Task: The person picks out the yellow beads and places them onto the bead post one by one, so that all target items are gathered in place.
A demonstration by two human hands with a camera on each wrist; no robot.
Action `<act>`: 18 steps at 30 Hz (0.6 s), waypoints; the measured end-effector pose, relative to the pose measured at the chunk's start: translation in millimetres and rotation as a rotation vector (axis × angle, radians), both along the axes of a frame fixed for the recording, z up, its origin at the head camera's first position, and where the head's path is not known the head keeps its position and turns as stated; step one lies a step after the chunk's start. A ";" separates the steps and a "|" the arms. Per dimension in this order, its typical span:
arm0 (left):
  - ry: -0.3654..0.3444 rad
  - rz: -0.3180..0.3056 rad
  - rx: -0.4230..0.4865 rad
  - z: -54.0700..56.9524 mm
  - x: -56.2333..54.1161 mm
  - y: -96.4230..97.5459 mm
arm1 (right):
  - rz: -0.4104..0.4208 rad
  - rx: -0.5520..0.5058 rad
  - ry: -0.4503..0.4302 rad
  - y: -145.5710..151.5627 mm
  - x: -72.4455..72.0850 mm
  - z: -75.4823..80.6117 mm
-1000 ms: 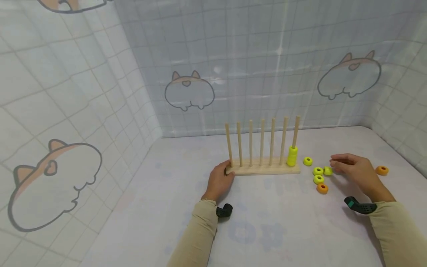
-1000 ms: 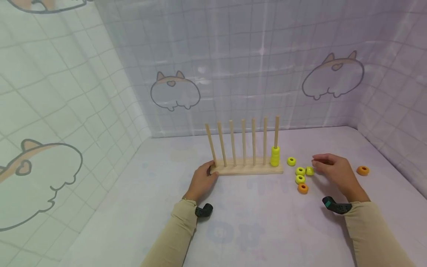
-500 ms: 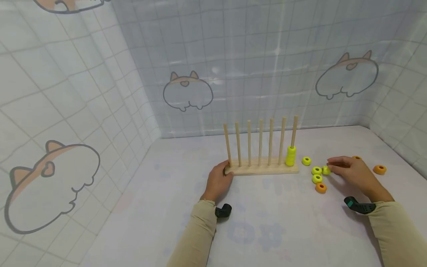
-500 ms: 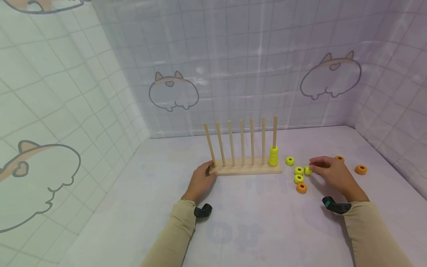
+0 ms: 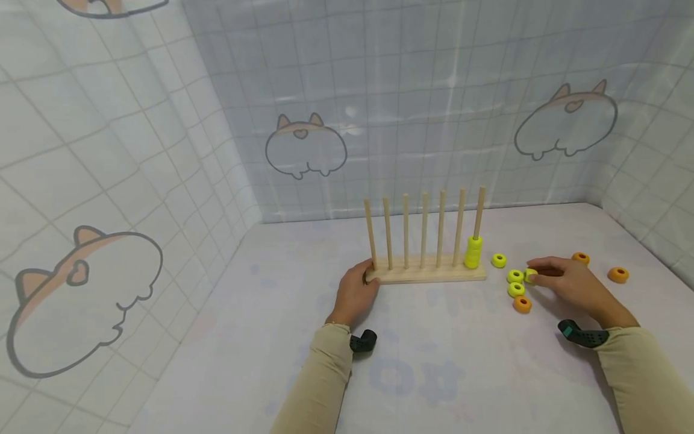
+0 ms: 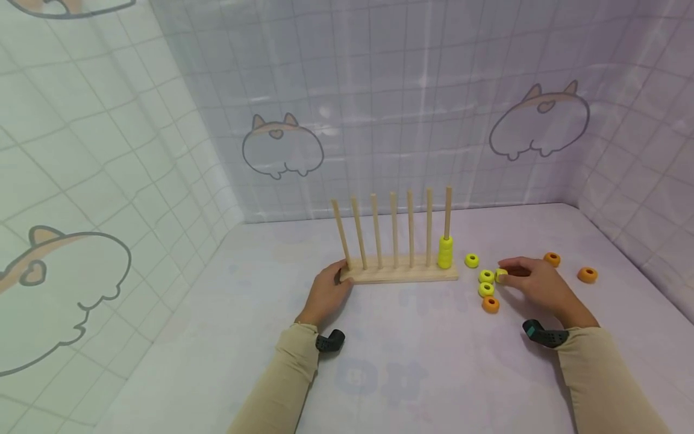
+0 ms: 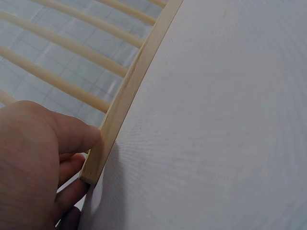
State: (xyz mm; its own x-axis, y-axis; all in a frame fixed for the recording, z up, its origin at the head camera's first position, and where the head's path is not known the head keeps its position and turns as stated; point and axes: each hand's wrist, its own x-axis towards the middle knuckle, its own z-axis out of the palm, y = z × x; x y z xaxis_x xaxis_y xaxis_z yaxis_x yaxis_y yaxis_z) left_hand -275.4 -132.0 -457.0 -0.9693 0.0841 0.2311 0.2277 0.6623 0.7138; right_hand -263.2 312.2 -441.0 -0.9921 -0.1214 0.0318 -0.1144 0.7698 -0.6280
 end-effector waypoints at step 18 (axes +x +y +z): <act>-0.002 -0.001 0.007 -0.1 -0.9 -0.1 | 0.013 0.024 -0.011 -1.2 1.1 0.2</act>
State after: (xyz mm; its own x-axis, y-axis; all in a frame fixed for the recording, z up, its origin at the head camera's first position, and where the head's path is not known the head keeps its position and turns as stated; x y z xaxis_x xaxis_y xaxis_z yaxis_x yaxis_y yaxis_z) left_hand -276.4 -132.1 -457.1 -0.9695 0.0839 0.2302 0.2275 0.6572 0.7186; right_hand -262.1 310.9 -440.8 -0.9907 -0.1353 0.0177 -0.1178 0.7831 -0.6107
